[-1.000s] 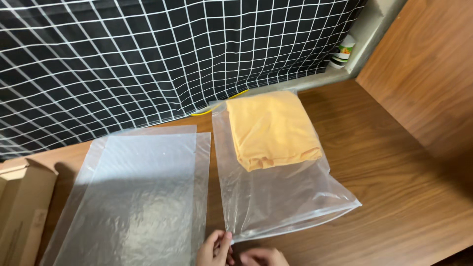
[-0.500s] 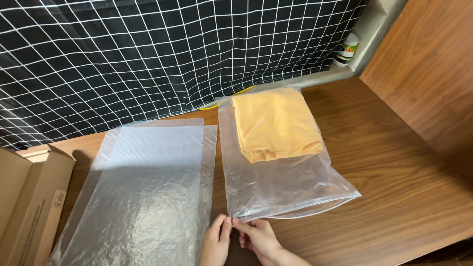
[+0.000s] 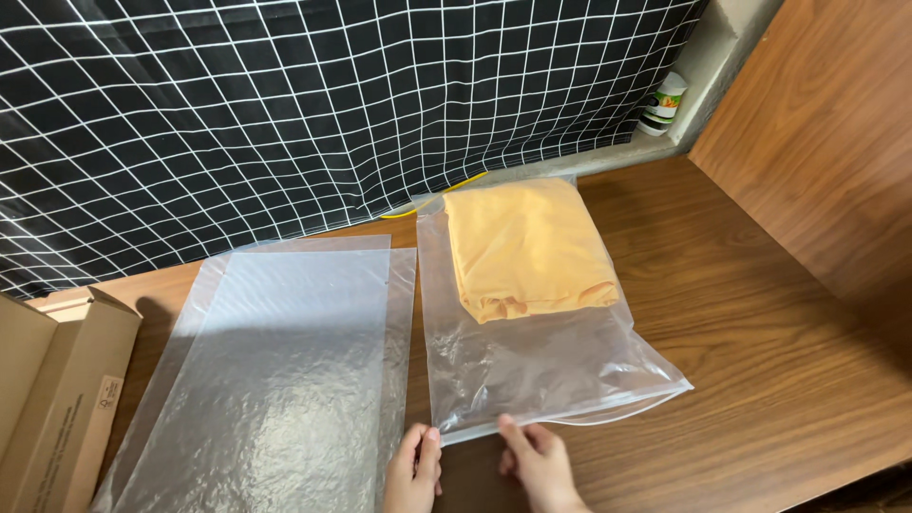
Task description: The person folds a yellow shirt on a wooden surface, places it into a clear plastic bag, and puts the bagged shirt into a cardboard box. The person then retrieves a white shirt from a clothing rack and begins to fold it.
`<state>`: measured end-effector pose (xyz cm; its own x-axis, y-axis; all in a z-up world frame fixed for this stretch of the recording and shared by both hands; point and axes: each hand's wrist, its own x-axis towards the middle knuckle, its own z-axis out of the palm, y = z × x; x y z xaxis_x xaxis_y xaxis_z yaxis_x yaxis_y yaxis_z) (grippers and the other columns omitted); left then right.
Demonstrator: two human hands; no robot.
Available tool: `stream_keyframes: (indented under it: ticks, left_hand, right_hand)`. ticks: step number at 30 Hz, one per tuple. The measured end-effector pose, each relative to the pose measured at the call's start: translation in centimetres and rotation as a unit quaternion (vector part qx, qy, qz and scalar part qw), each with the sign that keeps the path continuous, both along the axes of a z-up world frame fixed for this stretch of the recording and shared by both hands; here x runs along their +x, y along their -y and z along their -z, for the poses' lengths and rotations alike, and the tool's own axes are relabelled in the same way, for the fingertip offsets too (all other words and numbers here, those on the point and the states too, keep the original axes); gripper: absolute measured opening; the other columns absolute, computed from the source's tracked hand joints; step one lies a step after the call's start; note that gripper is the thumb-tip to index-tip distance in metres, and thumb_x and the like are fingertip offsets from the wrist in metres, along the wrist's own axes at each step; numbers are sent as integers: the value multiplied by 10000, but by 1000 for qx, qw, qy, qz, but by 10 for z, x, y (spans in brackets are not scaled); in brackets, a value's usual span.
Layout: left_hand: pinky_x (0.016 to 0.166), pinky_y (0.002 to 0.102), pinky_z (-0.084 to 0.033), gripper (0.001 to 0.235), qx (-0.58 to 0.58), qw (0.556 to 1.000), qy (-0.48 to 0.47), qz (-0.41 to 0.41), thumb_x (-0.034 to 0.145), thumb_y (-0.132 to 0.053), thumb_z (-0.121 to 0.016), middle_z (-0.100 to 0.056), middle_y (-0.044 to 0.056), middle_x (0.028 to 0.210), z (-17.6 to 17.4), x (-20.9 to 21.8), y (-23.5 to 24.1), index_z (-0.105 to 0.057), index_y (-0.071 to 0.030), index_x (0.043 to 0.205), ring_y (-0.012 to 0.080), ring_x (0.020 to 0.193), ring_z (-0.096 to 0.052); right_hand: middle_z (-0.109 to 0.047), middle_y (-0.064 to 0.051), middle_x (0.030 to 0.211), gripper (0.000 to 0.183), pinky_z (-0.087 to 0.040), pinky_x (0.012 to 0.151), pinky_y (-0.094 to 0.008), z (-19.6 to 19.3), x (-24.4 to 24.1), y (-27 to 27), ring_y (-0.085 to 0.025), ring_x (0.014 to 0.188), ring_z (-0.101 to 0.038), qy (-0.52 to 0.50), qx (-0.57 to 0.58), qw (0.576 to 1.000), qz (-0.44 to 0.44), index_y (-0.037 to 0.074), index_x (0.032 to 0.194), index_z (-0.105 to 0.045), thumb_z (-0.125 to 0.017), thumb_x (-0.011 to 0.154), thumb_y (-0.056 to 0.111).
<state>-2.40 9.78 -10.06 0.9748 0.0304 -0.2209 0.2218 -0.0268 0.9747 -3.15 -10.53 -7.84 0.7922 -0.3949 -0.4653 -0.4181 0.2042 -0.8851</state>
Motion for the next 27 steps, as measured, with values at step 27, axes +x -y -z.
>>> stream_keyframes:
  ticks: [27]
  left_hand:
    - [475,366,-641,242,16,995,-95,20,1038,-288,-629,-480,83,503,-34,-7,-10,-706,-77,946,166,429,-489]
  right_hand:
    - [-433,-10,759,197,-372,638,-324,-51,-28,275,-120,690,-406,81,38,989,122,41,900,-619,-760,1009,125]
